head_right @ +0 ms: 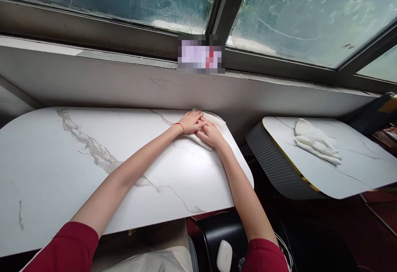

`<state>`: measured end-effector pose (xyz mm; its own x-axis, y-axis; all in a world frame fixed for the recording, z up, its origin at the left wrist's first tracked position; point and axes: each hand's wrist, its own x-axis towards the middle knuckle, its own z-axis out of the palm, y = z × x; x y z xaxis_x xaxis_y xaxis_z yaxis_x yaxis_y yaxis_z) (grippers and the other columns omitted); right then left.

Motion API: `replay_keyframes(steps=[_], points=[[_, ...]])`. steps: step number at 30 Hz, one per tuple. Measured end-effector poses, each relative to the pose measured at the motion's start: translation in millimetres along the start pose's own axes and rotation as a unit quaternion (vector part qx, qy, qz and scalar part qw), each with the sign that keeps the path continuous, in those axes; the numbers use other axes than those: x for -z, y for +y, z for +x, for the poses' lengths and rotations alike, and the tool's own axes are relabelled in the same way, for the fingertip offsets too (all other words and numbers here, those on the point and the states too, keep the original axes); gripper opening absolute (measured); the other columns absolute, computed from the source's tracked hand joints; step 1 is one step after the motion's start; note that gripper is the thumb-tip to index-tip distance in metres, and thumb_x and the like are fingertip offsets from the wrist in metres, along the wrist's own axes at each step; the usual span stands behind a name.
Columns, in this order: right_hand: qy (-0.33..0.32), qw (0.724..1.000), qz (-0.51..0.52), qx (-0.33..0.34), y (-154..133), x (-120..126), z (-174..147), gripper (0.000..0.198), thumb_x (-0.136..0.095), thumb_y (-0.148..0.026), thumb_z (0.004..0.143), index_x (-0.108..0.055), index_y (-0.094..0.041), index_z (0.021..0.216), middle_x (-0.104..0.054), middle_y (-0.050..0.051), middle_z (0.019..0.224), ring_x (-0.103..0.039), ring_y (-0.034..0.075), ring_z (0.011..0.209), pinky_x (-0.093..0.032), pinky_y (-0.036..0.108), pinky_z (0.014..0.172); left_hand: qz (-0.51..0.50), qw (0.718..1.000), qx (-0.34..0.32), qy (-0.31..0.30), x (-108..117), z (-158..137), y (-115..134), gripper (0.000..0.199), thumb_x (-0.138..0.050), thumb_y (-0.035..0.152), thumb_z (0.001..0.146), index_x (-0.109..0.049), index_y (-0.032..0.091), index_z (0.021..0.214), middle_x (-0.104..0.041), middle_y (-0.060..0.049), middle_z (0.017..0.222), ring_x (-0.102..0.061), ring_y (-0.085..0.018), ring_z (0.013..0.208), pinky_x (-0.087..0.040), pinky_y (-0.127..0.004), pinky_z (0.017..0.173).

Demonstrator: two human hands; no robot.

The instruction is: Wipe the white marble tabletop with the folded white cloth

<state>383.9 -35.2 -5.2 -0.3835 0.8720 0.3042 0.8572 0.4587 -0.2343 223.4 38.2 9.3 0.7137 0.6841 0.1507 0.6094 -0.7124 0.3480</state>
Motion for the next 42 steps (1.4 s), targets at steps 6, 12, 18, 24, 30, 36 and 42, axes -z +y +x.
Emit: replay_keyframes(steps=[6,12,18,24,30,36,42], points=[[0.002,1.000,0.018,0.002,-15.4,7.5,-1.8,0.053,-0.040,-0.037,0.098,-0.054,-0.021,0.147,-0.046,0.010,0.158,-0.044,0.031,0.143,-0.039,0.053,0.116,-0.009,1.000,-0.003,0.000,-2.4,-2.9,3.7,0.071,-0.031,0.054,0.100,-0.040,0.008,0.153,-0.032,-0.014,0.166,-0.025,-0.026,0.156,-0.017,-0.041,0.128],[0.020,0.999,-0.011,-0.023,-19.3,3.3,-20.4,0.057,-0.037,-0.038,0.098,-0.049,-0.020,0.150,-0.042,0.011,0.161,-0.038,0.032,0.149,-0.036,0.055,0.118,-0.013,1.000,-0.021,-0.004,-7.4,-11.2,14.0,0.072,-0.030,0.056,0.098,-0.039,0.010,0.153,-0.030,-0.013,0.167,-0.023,-0.027,0.156,-0.017,-0.043,0.128],[0.005,0.997,-0.073,-0.030,-25.3,8.4,-55.1,0.059,-0.033,-0.038,0.099,-0.044,-0.019,0.154,-0.040,0.011,0.162,-0.036,0.032,0.150,-0.036,0.055,0.118,0.001,0.999,-0.045,-0.020,-15.1,-25.4,40.4,0.078,-0.030,0.058,0.099,-0.035,0.003,0.154,-0.026,-0.018,0.167,-0.019,-0.027,0.157,-0.013,-0.043,0.129],[0.036,0.993,-0.101,-0.041,-33.0,12.5,-106.5,0.059,-0.031,-0.038,0.101,-0.041,-0.019,0.156,-0.046,0.013,0.158,-0.040,0.031,0.148,-0.038,0.056,0.116,0.016,0.996,-0.082,-0.037,-25.5,-45.6,78.9,0.082,-0.025,0.062,0.100,-0.033,0.003,0.156,-0.025,-0.017,0.168,-0.018,-0.028,0.158,-0.012,-0.043,0.129],[0.047,0.989,-0.129,-0.063,-54.6,18.5,-165.8,0.058,-0.033,-0.035,0.102,-0.035,-0.024,0.159,-0.045,0.011,0.159,-0.042,0.033,0.147,-0.041,0.056,0.114,0.028,0.990,-0.133,-0.033,-39.9,-73.2,118.0,0.083,-0.027,0.063,0.100,-0.036,0.001,0.155,-0.028,-0.020,0.166,-0.021,-0.031,0.156,-0.014,-0.046,0.128],[0.062,0.983,-0.157,-0.070,-79.2,22.3,-199.3,0.060,-0.034,-0.031,0.103,-0.028,-0.026,0.162,-0.043,0.011,0.160,-0.042,0.033,0.146,-0.043,0.054,0.113,0.027,0.984,-0.170,-0.043,-45.1,-94.6,140.1,0.083,-0.025,0.062,0.100,-0.035,0.000,0.155,-0.028,-0.021,0.165,-0.023,-0.033,0.156,-0.015,-0.047,0.126],[0.062,0.984,-0.152,-0.069,-69.4,20.4,-193.8,0.060,-0.035,-0.033,0.102,-0.032,-0.025,0.161,-0.045,0.012,0.159,-0.045,0.034,0.144,-0.043,0.054,0.111,0.036,0.986,-0.160,-0.036,-42.7,-92.3,135.8,0.079,-0.025,0.060,0.102,-0.038,0.001,0.153,-0.031,-0.019,0.165,-0.025,-0.030,0.155,-0.015,-0.045,0.126]])
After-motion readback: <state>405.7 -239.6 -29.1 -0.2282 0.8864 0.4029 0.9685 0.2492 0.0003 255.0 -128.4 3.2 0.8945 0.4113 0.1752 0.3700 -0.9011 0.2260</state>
